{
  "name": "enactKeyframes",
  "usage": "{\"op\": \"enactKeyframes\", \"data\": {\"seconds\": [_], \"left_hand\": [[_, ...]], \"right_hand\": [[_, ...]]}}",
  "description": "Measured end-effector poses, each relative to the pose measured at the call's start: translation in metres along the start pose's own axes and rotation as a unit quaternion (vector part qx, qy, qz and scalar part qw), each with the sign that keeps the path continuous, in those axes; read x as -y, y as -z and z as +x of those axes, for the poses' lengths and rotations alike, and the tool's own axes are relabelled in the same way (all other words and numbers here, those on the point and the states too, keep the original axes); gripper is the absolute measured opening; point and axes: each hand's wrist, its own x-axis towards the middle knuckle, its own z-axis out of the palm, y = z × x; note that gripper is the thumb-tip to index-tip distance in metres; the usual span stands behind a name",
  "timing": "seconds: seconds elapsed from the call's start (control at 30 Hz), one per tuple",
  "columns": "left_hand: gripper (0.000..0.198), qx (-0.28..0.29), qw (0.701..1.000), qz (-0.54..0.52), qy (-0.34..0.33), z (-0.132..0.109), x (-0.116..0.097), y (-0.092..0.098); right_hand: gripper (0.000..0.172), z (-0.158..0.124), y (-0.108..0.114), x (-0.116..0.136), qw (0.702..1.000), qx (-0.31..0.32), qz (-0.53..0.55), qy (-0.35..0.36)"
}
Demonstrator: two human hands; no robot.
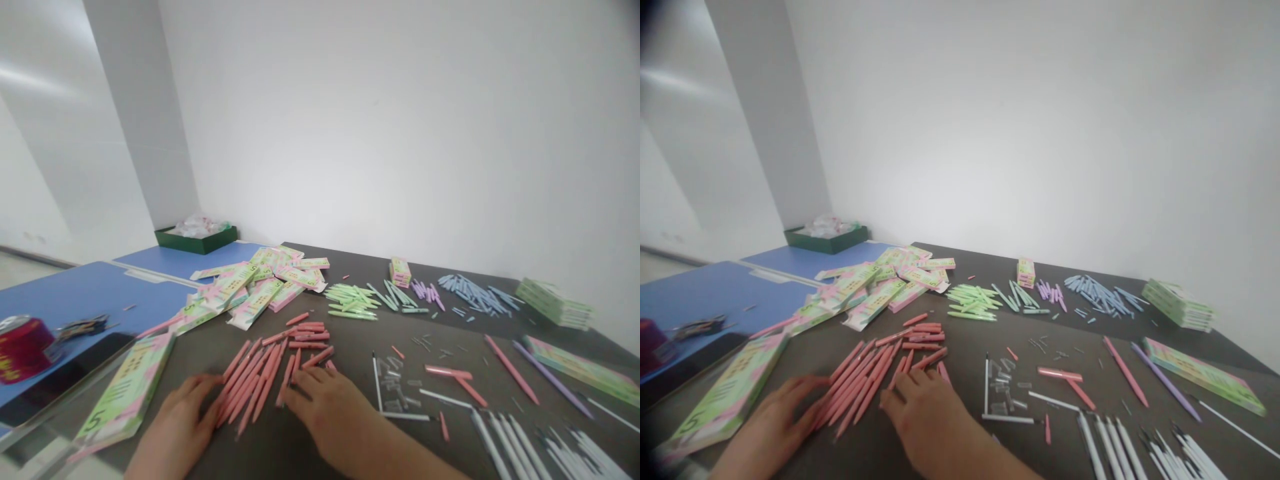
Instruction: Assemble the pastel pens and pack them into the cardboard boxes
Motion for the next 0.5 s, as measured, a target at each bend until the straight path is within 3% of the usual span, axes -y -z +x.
{"op": "enactKeyframes", "data": {"seconds": [0.1, 0.23, 0.3, 0.5], "left_hand": [[0.026, 0.032, 0.999, -0.016, -0.007, 0.001, -0.006, -0.003], [0.024, -0.014, 1.000, -0.015, 0.009, 0.005, -0.007, -0.002], [0.023, -0.019, 0.999, -0.022, 0.017, 0.012, -0.003, 0.002], [0.026, 0.068, 0.996, -0.054, -0.033, 0.034, 0.001, 0.003]], "right_hand": [[0.040, 0.031, -0.019, 0.011, 1.000, -0.008, 0.030, 0.007], [0.043, 0.052, -0.042, 0.012, 0.998, 0.017, 0.052, -0.011], [0.042, 0.053, -0.050, 0.009, 0.998, 0.030, 0.056, -0.022], [0.042, 0.038, -0.059, 0.000, 0.998, 0.029, 0.050, -0.031]]}}
